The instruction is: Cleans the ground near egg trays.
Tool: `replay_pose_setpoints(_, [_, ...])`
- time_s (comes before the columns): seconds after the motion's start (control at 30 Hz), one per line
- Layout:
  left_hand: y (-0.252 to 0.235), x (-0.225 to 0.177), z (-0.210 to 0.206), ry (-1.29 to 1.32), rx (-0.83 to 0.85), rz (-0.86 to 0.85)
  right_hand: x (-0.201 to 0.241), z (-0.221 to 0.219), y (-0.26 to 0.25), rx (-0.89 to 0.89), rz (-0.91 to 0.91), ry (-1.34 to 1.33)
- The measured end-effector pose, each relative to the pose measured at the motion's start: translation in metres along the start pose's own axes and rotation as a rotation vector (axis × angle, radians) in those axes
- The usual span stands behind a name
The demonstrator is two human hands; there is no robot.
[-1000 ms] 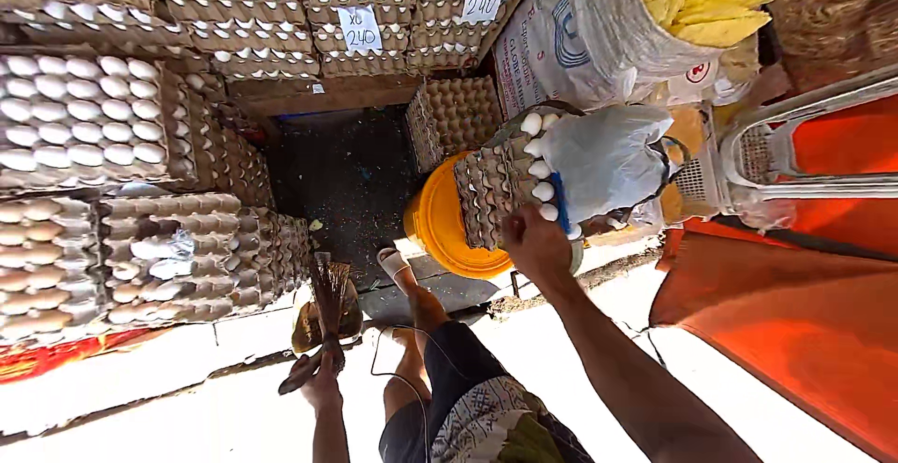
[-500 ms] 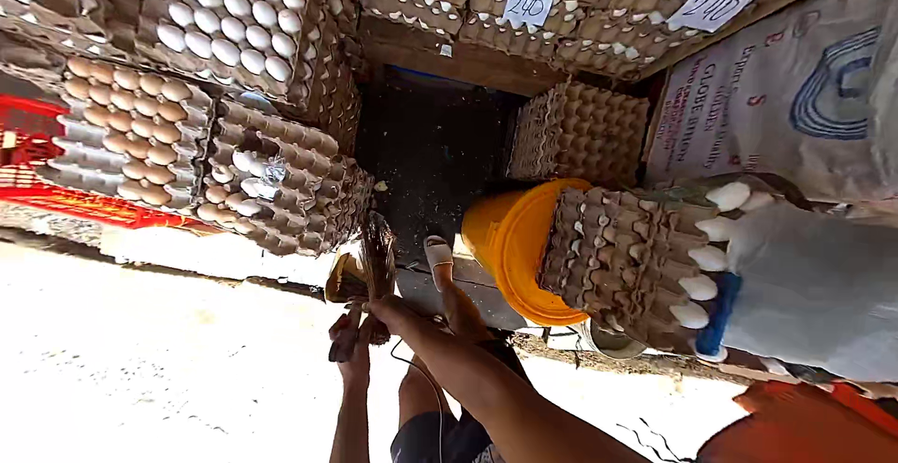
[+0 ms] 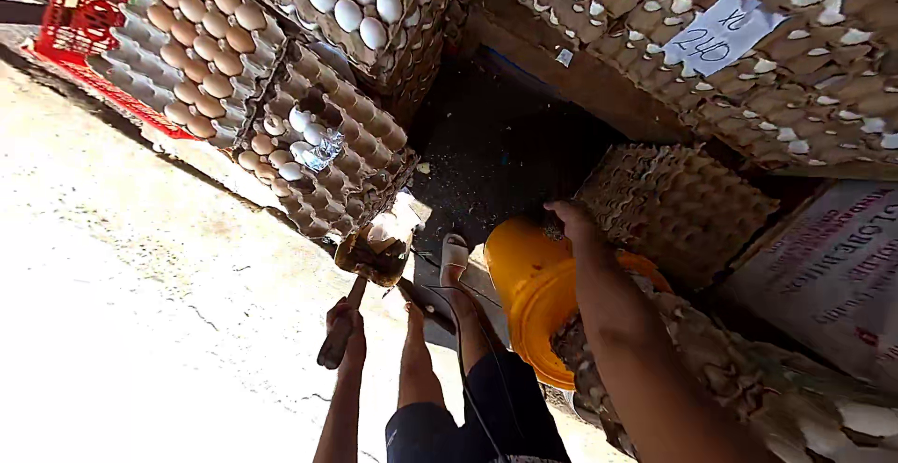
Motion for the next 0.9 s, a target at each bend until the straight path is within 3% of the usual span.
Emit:
replay_pose_setpoints(0.07, [0.001, -0.005, -0.011, 0.025, -0.017, 0.037, 0.006, -0.074, -0.022, 0.124, -0.021, 0.107])
replay_pose_setpoints(0.17, [0.002, -0.014, -0.028, 0.042, -0.057, 0.068, 0.001, -0.2, 0.02, 0.487, 0.001, 0.338])
replay_pose_setpoints(0.23, [0.004, -0.02, -0.032, 0.001, -0.033, 0.087, -0.014, -0.219, 0.056, 0.554, 0.049, 0.382])
replay_pose_setpoints(0.3, [0.009, -0.023, -0.029, -0.008, -0.006, 0.08, -0.006, -0.171, 0.096, 0.539, 0.093, 0.337])
replay_pose_setpoints(0.37, [0.003, -0.021, -0.02, 0.007, -0.007, 0.053, 0.017, -0.094, 0.112, 0.453, 0.112, 0.246])
replay_pose_setpoints(0.47, [-0.004, -0.017, -0.014, 0.038, -0.014, 0.063, 0.043, 0.003, 0.063, 0.167, 0.056, 0.194])
replay_pose_setpoints(0.53, [-0.011, -0.017, -0.014, 0.028, -0.025, 0.055, 0.067, 0.018, 0.004, -0.003, 0.05, 0.137])
replay_pose_setpoints(0.6, [-0.017, -0.019, -0.016, 0.038, -0.031, 0.049, 0.097, -0.025, -0.045, -0.007, 0.113, 0.132])
replay_pose_setpoints(0.7, [-0.025, -0.016, -0.017, 0.07, -0.05, 0.026, 0.102, -0.175, -0.064, 0.23, 0.143, 0.432])
replay_pose_setpoints(0.8, [-0.026, -0.011, -0.021, 0.072, -0.043, 0.075, 0.031, -0.279, 0.004, 0.473, 0.123, 0.872])
replay_pose_setpoints(0.9, [-0.031, -0.01, -0.021, 0.0, -0.021, 0.092, -0.02, -0.291, 0.065, 0.597, 0.162, 1.029])
Point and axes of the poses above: each hand's wrist, its own y-axis away from the middle knuckle, its own z-axis out of the back of the hand, x = y × z, the point moved 8 cm from there along -y, towards the middle knuckle, and after that the axes turned 12 degrees about x, right-handed, at the moved point
